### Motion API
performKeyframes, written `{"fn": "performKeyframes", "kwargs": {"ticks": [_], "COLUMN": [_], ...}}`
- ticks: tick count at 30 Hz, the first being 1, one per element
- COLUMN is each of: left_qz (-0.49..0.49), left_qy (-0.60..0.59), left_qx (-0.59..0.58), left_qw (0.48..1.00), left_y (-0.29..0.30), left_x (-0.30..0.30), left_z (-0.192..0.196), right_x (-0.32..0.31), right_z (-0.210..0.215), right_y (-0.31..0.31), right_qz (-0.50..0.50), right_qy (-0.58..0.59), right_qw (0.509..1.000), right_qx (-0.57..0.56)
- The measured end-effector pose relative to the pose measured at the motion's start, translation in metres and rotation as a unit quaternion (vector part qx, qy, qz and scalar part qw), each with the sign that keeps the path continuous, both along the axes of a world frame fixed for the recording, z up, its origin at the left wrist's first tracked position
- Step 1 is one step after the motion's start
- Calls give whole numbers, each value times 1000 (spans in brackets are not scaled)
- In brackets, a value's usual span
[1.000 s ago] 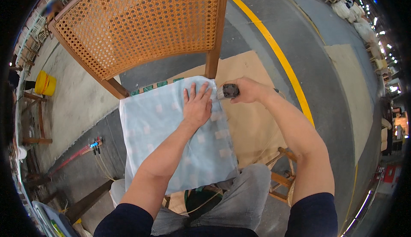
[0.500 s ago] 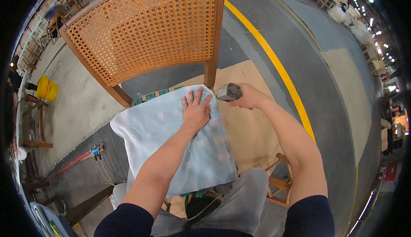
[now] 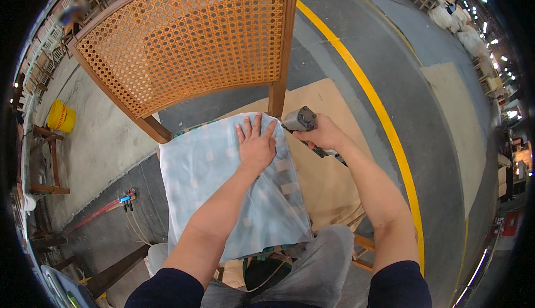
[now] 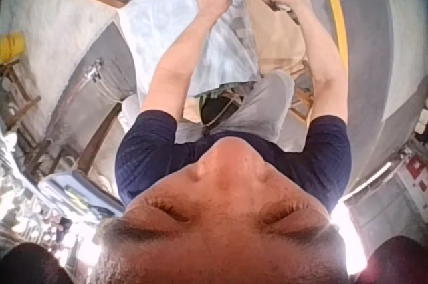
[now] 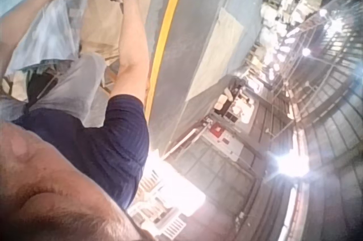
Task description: The person weaves green plastic strips into a wooden chair seat frame, securing them with a staple gun. They then place a white sheet over the woven seat and staple it in place.
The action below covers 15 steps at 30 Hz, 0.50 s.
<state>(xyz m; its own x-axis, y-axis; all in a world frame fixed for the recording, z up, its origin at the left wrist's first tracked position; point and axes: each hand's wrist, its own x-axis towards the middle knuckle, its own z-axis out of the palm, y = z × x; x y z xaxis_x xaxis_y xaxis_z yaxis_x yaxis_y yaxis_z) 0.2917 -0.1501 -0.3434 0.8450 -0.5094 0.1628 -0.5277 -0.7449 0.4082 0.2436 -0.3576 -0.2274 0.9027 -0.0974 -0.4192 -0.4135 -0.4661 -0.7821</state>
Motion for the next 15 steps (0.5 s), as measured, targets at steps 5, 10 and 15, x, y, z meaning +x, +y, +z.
{"fn": "performKeyframes", "kwargs": {"ticks": [5,10,15], "left_qz": [15,17,11], "left_qy": [-11,-4,0], "left_qx": [-3,4,-7], "left_qw": [1000,1000,1000], "left_y": [-1,-2,-8], "left_x": [-1,0,-2], "left_z": [0,0,1], "right_x": [15,26,30], "right_z": [-6,-14,-15], "right_y": [5,11,3], "right_qz": [10,0,-8], "right_qy": [8,6,28], "right_qw": [1000,1000,997], "right_qx": [-13,-30,-68]}}
